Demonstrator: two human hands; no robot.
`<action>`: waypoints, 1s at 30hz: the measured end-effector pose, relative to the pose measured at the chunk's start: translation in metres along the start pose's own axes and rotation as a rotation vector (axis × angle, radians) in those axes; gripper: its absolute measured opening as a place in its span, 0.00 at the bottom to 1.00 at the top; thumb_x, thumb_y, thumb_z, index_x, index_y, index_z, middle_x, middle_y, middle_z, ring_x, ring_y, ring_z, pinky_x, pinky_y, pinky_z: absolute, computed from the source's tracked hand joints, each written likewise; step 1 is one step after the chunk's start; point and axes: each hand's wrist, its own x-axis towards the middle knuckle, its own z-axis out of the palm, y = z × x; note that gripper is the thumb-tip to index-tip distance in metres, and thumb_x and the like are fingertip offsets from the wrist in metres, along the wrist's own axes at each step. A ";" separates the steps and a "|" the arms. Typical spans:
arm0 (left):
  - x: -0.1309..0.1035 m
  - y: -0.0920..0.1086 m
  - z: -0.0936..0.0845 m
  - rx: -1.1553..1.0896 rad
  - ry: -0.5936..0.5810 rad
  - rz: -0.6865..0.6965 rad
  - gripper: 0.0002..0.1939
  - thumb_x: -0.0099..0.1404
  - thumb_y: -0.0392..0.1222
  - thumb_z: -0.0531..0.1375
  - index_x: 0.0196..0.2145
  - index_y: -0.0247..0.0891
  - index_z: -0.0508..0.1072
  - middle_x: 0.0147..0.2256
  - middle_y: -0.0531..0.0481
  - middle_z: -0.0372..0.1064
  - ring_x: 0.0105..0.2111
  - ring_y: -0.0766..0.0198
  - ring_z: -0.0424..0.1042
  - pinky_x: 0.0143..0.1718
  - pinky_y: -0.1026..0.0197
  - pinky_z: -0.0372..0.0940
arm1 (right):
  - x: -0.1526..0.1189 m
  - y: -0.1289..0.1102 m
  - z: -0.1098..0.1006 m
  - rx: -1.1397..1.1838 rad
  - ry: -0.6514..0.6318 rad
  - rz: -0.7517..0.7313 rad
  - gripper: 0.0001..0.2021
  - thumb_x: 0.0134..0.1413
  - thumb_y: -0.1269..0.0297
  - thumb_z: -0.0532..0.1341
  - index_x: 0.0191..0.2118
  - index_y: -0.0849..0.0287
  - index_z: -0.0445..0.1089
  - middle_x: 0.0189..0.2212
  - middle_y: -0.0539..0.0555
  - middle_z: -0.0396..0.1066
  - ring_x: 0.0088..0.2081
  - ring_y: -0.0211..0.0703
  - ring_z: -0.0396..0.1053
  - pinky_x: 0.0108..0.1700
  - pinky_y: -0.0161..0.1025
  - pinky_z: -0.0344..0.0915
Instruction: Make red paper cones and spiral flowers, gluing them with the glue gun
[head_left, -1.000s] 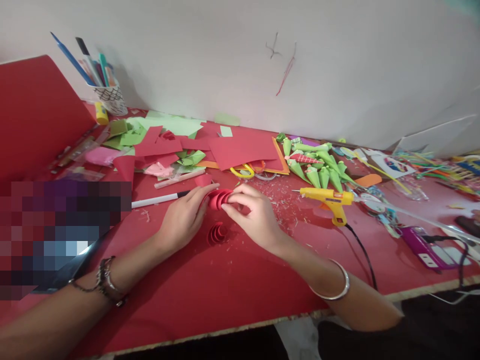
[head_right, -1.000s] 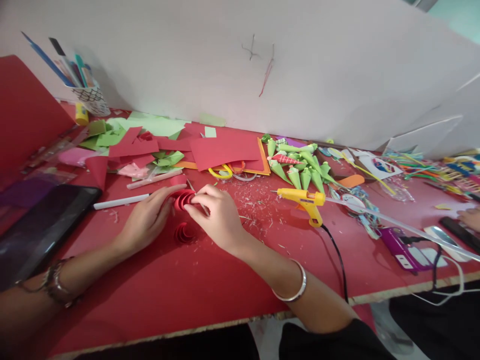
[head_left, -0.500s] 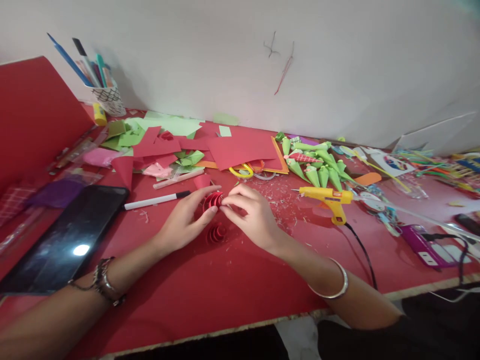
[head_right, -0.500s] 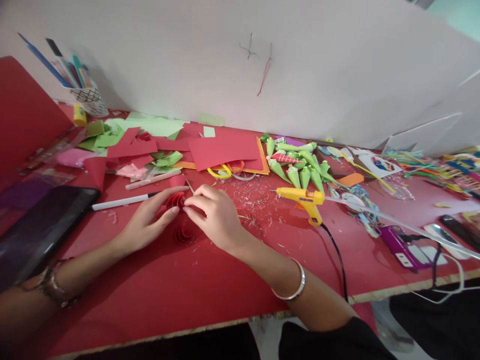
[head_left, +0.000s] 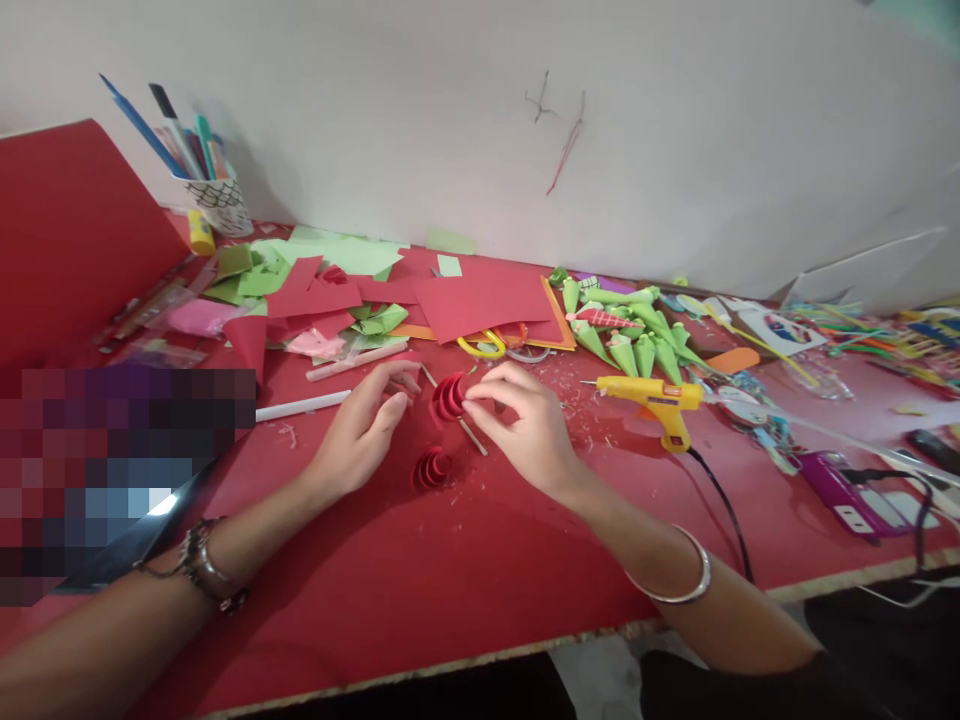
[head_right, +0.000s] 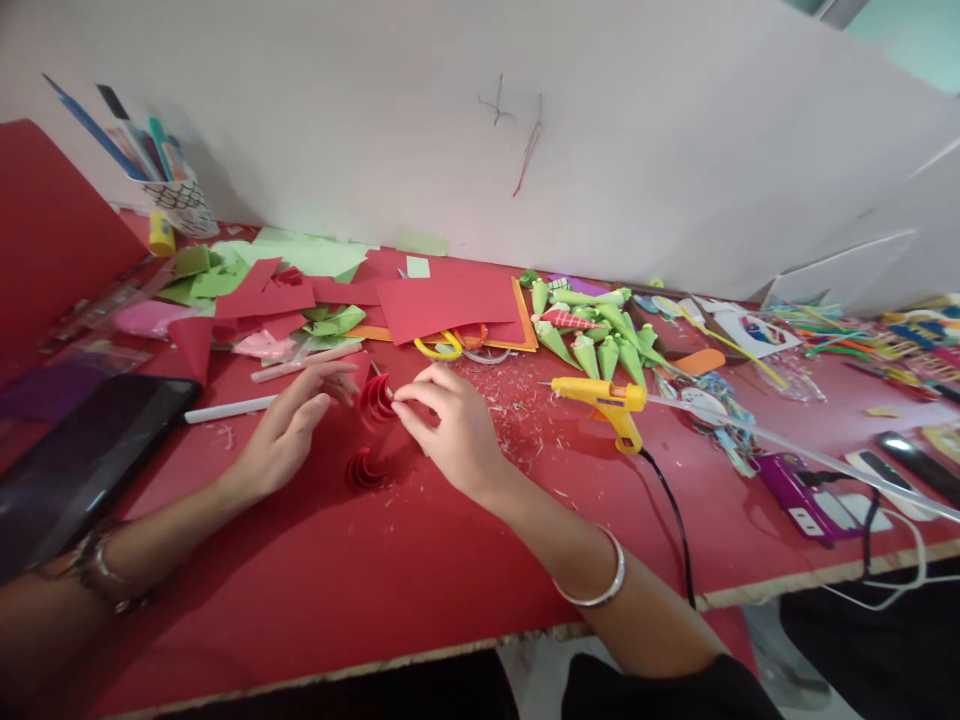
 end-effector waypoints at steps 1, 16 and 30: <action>-0.001 0.000 -0.001 0.034 -0.008 -0.001 0.16 0.64 0.45 0.44 0.46 0.37 0.59 0.36 0.47 0.63 0.34 0.62 0.64 0.38 0.59 0.60 | -0.001 0.001 0.001 0.005 -0.004 0.012 0.04 0.52 0.68 0.57 0.31 0.58 0.68 0.28 0.51 0.64 0.28 0.35 0.62 0.30 0.34 0.61; -0.027 0.021 -0.006 0.512 -0.305 -0.202 0.15 0.58 0.52 0.52 0.38 0.41 0.57 0.29 0.53 0.65 0.25 0.64 0.65 0.24 0.64 0.57 | -0.013 0.018 0.021 -0.048 -0.187 0.003 0.06 0.52 0.68 0.56 0.32 0.59 0.70 0.29 0.51 0.66 0.31 0.36 0.64 0.35 0.34 0.60; -0.029 0.020 -0.006 0.481 -0.467 -0.019 0.11 0.59 0.44 0.52 0.39 0.40 0.68 0.41 0.49 0.63 0.37 0.62 0.67 0.38 0.60 0.62 | -0.035 0.016 -0.041 -0.063 -0.104 0.171 0.05 0.52 0.71 0.54 0.30 0.59 0.66 0.27 0.50 0.66 0.29 0.35 0.64 0.31 0.32 0.60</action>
